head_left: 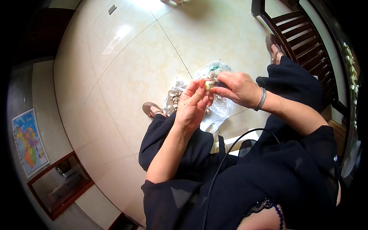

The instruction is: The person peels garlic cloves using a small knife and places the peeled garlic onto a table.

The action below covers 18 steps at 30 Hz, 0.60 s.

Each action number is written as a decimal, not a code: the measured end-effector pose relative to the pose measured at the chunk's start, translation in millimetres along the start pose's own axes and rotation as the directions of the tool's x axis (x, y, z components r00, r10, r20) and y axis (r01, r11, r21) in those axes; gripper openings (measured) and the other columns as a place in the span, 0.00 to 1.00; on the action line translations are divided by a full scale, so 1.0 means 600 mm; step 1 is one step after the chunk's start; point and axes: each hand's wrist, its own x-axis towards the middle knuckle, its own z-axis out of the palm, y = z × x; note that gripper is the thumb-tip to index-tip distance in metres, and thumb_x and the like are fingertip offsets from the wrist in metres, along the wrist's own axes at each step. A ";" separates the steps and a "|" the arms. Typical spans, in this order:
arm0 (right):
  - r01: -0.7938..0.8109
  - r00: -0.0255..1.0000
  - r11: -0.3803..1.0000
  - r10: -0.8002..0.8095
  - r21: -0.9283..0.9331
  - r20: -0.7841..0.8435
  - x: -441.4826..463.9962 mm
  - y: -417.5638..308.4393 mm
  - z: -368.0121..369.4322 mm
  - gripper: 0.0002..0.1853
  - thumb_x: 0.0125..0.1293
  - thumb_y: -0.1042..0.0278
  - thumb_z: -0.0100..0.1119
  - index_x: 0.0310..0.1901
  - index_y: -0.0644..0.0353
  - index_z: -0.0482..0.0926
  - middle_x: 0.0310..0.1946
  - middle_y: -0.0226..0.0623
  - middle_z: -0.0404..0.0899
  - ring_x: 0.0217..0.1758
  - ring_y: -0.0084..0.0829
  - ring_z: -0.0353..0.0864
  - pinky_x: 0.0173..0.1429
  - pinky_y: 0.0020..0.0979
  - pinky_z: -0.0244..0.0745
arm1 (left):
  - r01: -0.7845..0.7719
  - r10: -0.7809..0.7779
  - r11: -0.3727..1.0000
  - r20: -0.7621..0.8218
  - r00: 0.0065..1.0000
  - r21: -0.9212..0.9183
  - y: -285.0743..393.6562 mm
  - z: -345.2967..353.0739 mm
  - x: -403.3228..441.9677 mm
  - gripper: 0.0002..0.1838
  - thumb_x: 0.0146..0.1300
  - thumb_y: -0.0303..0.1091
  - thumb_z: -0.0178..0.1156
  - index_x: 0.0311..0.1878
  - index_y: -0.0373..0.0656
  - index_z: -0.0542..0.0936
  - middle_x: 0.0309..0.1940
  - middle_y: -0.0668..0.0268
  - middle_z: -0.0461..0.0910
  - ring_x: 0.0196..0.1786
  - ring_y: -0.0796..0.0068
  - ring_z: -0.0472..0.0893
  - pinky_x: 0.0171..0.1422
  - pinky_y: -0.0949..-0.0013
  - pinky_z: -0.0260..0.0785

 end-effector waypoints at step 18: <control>0.006 1.000 0.991 -0.005 -0.136 0.007 -0.001 -0.007 0.000 0.19 0.62 0.52 0.48 0.28 0.62 0.67 0.22 0.44 0.69 0.24 0.44 0.72 0.25 0.35 0.68 | 0.012 -0.012 1.000 0.000 1.000 0.011 0.002 0.003 -0.002 0.09 0.62 0.31 0.52 0.44 0.41 0.72 0.38 0.65 0.75 0.34 0.76 0.74 0.34 0.78 0.67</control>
